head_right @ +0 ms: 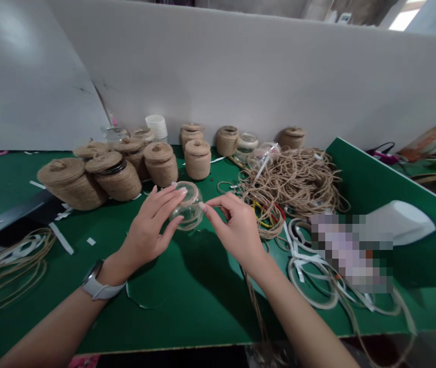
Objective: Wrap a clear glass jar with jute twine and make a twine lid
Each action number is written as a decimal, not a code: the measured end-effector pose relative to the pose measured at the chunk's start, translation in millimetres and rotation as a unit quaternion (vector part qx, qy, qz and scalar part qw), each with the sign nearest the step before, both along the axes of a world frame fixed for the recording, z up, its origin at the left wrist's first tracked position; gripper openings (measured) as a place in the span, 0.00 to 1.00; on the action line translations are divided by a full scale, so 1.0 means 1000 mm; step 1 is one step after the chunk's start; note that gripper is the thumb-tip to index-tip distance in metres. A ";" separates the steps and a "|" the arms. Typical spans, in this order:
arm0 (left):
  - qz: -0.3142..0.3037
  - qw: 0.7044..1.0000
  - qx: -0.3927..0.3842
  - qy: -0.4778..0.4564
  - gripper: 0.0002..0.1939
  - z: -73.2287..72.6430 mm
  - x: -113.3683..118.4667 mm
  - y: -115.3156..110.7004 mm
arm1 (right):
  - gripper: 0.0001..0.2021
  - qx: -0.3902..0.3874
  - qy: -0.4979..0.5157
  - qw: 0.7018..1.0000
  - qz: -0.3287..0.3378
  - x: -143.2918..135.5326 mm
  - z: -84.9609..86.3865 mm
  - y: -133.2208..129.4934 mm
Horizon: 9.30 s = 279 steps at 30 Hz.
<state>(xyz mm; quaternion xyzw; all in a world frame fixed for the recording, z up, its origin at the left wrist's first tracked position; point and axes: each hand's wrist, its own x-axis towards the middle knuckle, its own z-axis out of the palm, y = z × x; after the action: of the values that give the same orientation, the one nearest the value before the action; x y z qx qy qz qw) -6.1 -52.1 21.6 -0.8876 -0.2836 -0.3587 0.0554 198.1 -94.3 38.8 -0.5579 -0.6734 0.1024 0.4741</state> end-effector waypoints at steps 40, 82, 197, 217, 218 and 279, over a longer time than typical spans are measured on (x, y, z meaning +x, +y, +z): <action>0.039 0.998 0.052 0.011 0.25 -0.008 0.006 -0.002 | 0.08 -0.016 0.016 1.000 0.015 -0.004 -0.003 0.001; -0.009 0.998 -0.020 -0.056 0.12 0.004 0.010 -0.009 | 0.12 -0.036 0.005 0.999 0.019 0.000 -0.001 -0.007; -0.034 0.989 -0.125 -0.070 0.17 -0.002 0.014 -0.013 | 0.21 -0.060 -0.033 0.997 0.047 0.014 0.007 -0.001; -0.053 0.992 -0.070 -0.088 0.19 -0.001 0.010 -0.011 | 0.21 -0.061 -0.012 0.997 0.050 0.015 0.003 0.005; -0.055 0.992 -0.075 -0.087 0.19 -0.001 0.010 -0.011 | 0.21 -0.063 -0.010 0.997 0.050 0.015 0.002 0.006; -0.052 0.994 -0.058 -0.070 0.12 0.001 0.012 -0.011 | 0.09 0.049 -0.192 0.971 0.134 0.026 -0.002 -0.005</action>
<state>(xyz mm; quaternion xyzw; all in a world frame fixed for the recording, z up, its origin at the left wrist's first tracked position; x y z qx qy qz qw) 5.5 -62.7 22.2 -0.8755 -0.2611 -0.4052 -0.0351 223.6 -99.6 36.3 -0.4477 -0.8246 0.0225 0.3450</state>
